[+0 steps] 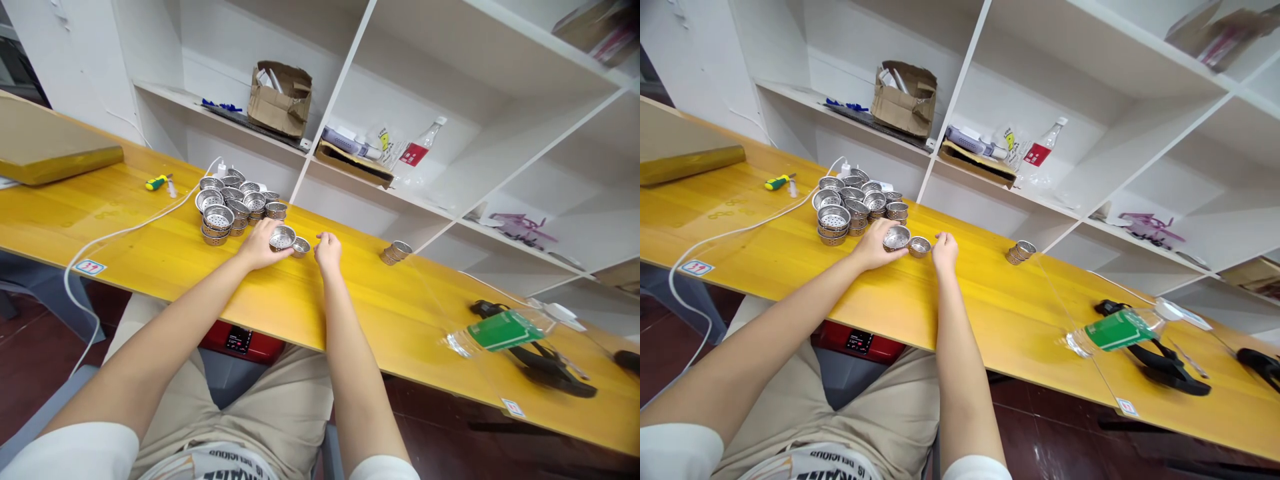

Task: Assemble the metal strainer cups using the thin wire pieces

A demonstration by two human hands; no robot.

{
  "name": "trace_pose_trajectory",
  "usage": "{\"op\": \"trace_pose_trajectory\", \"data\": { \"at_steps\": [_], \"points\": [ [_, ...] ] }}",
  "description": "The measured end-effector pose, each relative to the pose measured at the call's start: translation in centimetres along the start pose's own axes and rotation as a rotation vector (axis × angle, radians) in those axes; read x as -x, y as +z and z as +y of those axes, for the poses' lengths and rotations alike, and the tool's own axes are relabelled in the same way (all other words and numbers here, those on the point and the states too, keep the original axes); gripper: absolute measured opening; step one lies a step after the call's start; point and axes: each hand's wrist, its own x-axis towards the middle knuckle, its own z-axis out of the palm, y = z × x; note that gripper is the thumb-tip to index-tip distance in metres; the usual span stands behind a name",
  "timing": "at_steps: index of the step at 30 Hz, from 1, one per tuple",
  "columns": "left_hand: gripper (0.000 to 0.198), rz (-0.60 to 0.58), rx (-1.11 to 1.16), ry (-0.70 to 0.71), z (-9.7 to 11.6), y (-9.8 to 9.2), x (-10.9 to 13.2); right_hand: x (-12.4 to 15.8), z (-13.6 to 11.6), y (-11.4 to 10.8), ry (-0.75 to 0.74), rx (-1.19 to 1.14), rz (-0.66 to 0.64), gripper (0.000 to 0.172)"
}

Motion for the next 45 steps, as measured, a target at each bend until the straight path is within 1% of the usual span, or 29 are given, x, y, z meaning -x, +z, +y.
{"op": "trace_pose_trajectory", "data": {
  "at_steps": [2,4,6,9,11,13,16,19,21,22,23,25,26,28,30,31,32,34,36,39,42,45],
  "points": [
    [0.065,-0.146,-0.013,0.043,0.2,0.2,0.3,0.1,0.2,-0.2,0.028,0.241,0.022,0.026],
    [0.063,-0.265,-0.059,0.067,0.2,0.5,0.5,0.3,0.0,-0.4,0.077,0.422,-0.019,0.024],
    [0.063,-0.344,-0.097,0.089,0.3,0.8,0.8,0.6,-0.4,-0.7,0.128,0.566,-0.082,0.024],
    [0.064,-0.416,-0.125,0.121,0.3,1.0,0.9,1.0,-1.1,-1.0,0.222,0.721,-0.224,0.025],
    [0.063,-0.441,-0.139,0.125,0.3,1.0,1.0,1.2,-1.5,-1.1,0.285,0.753,-0.33,0.028],
    [0.063,-0.453,-0.146,0.126,0.3,1.1,1.1,1.5,-1.6,-0.9,0.332,0.713,-0.406,0.03],
    [0.067,-0.459,-0.149,0.125,0.3,1.1,1.2,1.9,-1.6,-0.4,0.361,0.594,-0.45,0.031],
    [0.069,-0.473,-0.134,0.119,0.3,1.2,1.3,2.2,-1.5,-0.1,0.348,0.54,-0.471,0.028],
    [0.069,-0.46,-0.093,0.123,0.4,1.3,1.2,2.3,-1.6,-0.2,0.337,0.541,-0.483,0.025],
    [0.065,-0.433,-0.063,0.129,0.3,1.3,1.1,2.3,-1.6,-0.3,0.333,0.55,-0.489,0.023],
    [0.058,-0.386,-0.032,0.131,0.2,1.3,1.0,2.3,-1.7,-0.4,0.326,0.571,-0.497,0.022],
    [0.038,-0.247,0.028,0.106,-0.1,1.2,0.6,2.3,-1.9,-0.6,0.27,0.655,-0.49,0.019],
    [0.03,-0.171,0.056,0.073,-0.3,1.1,0.4,2.3,-2.0,-0.7,0.217,0.71,-0.45,0.018],
    [0.023,-0.053,0.093,-0.015,-0.8,0.8,0.1,2.2,-2.1,-0.6,0.07,0.796,-0.301,0.013],
    [0.022,0.002,0.096,-0.087,-1.2,0.5,-0.1,2.3,-2.1,-0.3,-0.105,0.802,-0.168,0.013],
    [0.021,0.005,0.089,-0.105,-1.3,0.3,-0.2,2.3,-2.0,-0.1,-0.187,0.782,-0.146,0.016],
    [0.02,-0.004,0.082,-0.111,-1.3,0.2,-0.2,2.3,-1.9,0.2,-0.254,0.76,-0.156,0.018],
    [0.019,-0.049,0.09,-0.099,-1.2,0.0,-0.2,2.4,-1.4,0.7,-0.309,0.737,-0.222,0.022],
    [0.017,-0.093,0.108,-0.076,-0.9,-0.1,-0.1,2.4,-1.0,1.0,-0.271,0.741,-0.293,0.024],
    [0.016,-0.104,0.122,-0.071,-0.7,-0.2,0.0,2.2,-0.6,1.0,-0.238,0.748,-0.35,0.029],
    [0.018,-0.097,0.121,-0.091,-0.8,-0.3,0.0,1.9,-0.5,0.8,-0.235,0.72,-0.333,0.027],
    [0.018,-0.081,0.067,-0.103,-1.0,-0.3,-0.1,1.8,-0.8,0.7,-0.219,0.644,-0.272,0.025]
  ]
}}
